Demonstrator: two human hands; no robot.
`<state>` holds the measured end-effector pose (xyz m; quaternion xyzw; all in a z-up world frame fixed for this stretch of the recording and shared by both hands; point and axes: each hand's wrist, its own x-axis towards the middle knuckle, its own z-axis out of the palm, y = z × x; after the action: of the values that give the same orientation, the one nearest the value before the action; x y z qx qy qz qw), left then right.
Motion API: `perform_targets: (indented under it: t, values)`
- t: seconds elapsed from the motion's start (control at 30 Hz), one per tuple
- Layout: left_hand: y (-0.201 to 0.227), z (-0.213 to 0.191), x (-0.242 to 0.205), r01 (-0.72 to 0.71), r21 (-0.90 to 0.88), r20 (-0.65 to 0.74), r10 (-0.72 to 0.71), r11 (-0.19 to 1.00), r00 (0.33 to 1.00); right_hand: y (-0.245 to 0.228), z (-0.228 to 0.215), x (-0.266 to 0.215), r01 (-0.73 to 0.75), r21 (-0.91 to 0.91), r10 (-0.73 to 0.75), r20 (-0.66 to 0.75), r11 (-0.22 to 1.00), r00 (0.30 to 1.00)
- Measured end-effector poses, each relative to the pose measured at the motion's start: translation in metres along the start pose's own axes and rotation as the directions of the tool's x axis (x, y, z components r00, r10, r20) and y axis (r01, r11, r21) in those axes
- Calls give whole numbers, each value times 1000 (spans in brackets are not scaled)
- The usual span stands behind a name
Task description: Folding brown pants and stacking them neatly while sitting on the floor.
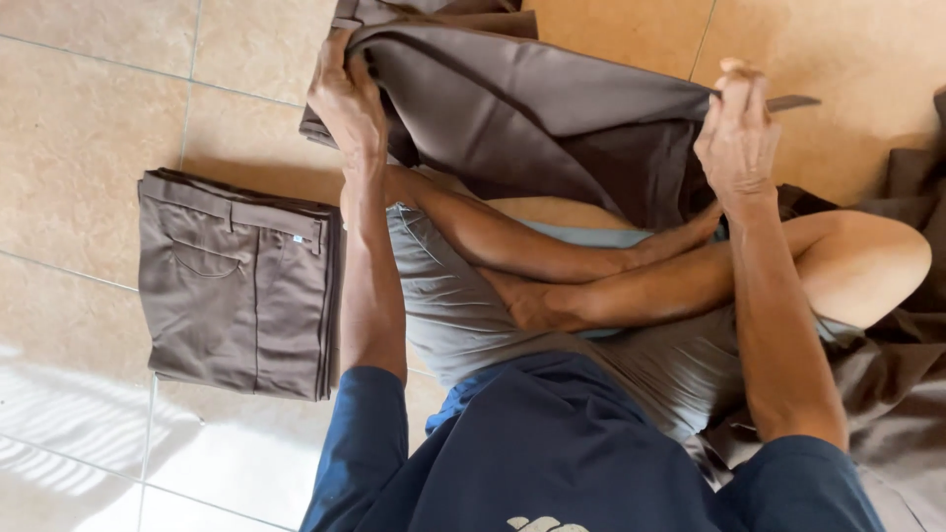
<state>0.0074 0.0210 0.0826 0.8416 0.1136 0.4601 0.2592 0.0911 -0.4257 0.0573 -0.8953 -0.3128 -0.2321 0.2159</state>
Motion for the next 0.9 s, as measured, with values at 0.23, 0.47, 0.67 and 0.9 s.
perform_targets:
  t: [0.23,0.47,0.67,0.9]
  values:
    - [-37,19,-58,244,78,-19,-244,967,970,-40,3,-26,240,-3,-238,106,971,965]
    - [-28,15,-55,304,4,-76,-303,953,950,-14,60,-65,203,-81,-118,586,976,801]
    - [-33,12,-58,317,-3,-107,-315,949,943,11,-13,-18,-140,401,64,197,905,978]
    - [-26,12,-56,372,12,-115,-369,928,923,40,-67,58,33,234,-74,171,972,983]
